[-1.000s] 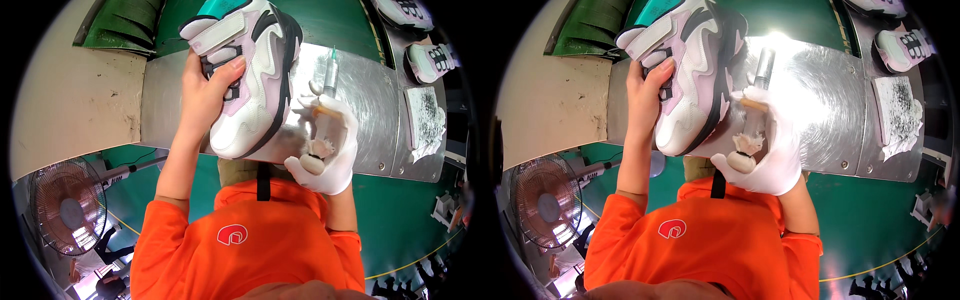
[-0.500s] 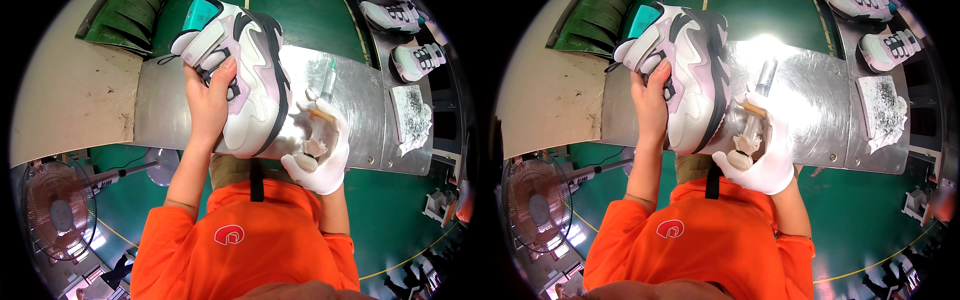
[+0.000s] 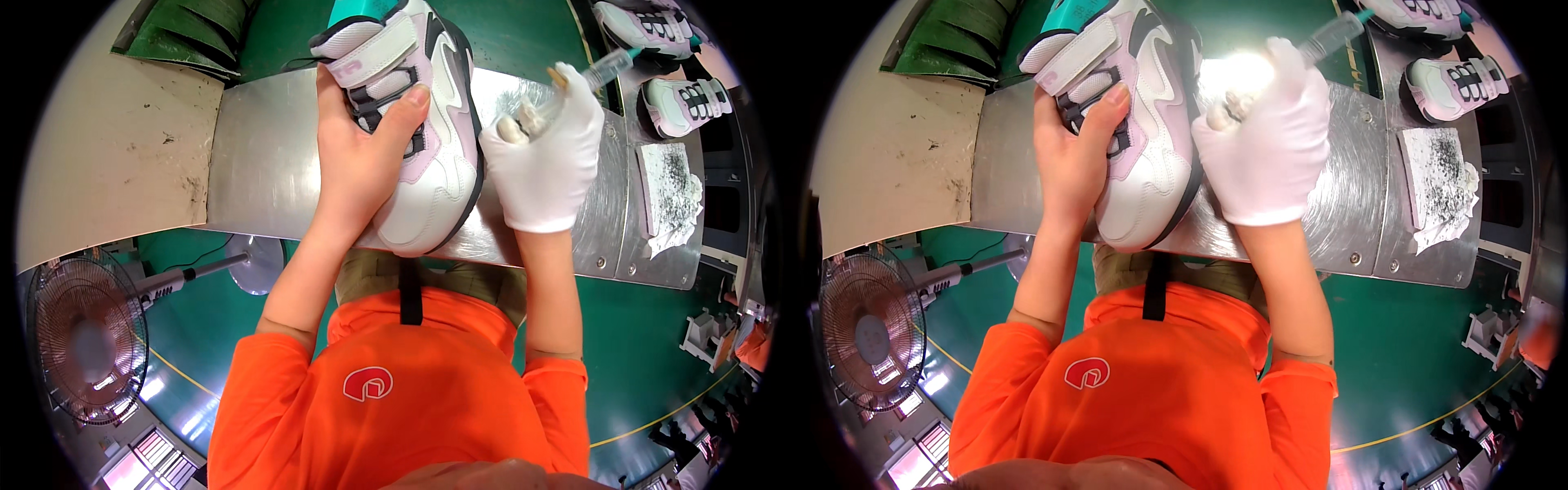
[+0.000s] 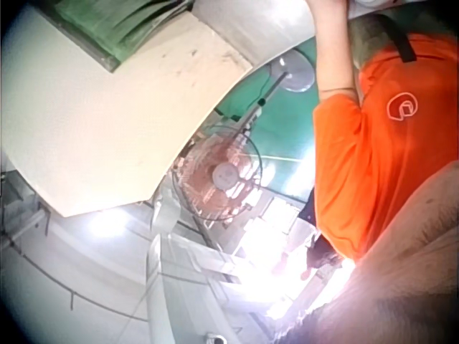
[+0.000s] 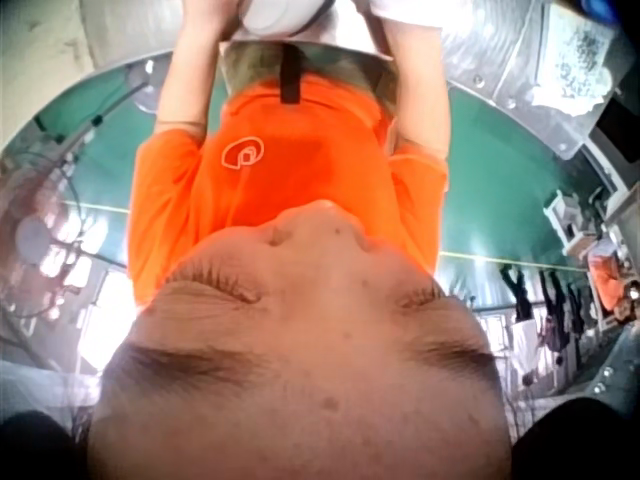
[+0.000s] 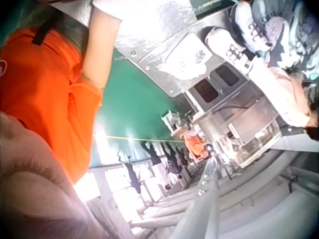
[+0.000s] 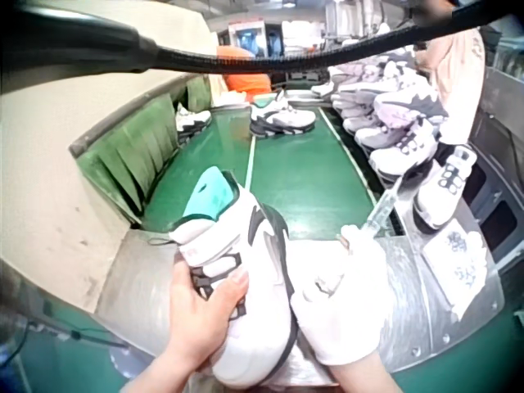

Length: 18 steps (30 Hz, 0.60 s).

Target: The person injects a liquid substance into the seams of white and pink sneakers using a syringe. They handle the shoes one at a time, rotating them to access different areas, and place them on a metal table after treatment.

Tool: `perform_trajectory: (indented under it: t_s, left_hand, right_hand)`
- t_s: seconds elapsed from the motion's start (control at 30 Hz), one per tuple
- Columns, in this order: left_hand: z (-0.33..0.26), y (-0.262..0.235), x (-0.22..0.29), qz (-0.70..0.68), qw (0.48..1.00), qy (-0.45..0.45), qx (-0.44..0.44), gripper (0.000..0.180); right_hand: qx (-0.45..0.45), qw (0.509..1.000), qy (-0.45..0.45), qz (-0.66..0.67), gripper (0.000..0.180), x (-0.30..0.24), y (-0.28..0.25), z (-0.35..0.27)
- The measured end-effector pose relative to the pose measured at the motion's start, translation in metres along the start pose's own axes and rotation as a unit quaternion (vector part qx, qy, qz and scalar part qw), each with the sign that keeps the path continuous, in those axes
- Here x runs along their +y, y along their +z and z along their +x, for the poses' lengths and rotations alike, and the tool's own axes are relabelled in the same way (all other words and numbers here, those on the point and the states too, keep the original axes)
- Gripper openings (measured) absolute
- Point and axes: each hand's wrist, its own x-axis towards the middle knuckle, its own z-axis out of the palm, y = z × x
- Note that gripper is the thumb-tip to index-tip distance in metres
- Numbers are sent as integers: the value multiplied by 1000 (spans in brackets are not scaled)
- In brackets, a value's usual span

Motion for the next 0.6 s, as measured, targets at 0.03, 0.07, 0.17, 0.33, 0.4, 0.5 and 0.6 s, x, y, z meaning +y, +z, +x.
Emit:
perform_trajectory:
  t_s: [0.03,0.07,0.17,0.33,0.4,0.5,0.6]
  left_hand:
    - [0,0,0,0,1000,-1,-4,52]
    - [-1,0,-1,3,1000,2,-6,51]
    - [-3,2,-3,10,1000,6,-7,50]
    - [-3,8,1,39,999,6,-9,51]
    - [-1,6,-1,49,999,-5,-4,56]
    - [13,2,5,11,999,-32,-5,58]
    - [53,-2,-8,20,1000,-8,-7,54]
  right_hand:
    - [1,999,-34,-34,66,0,0,4]
    - [3,995,-67,-68,66,0,0,6]
    - [9,992,-99,-76,63,3,-2,4]
    - [-49,994,-78,-60,59,5,-20,-10]
    - [-83,995,-38,-28,58,2,-31,-14]
    - [-28,977,99,186,71,28,-42,-25]
    - [12,938,234,255,80,56,-71,-29]
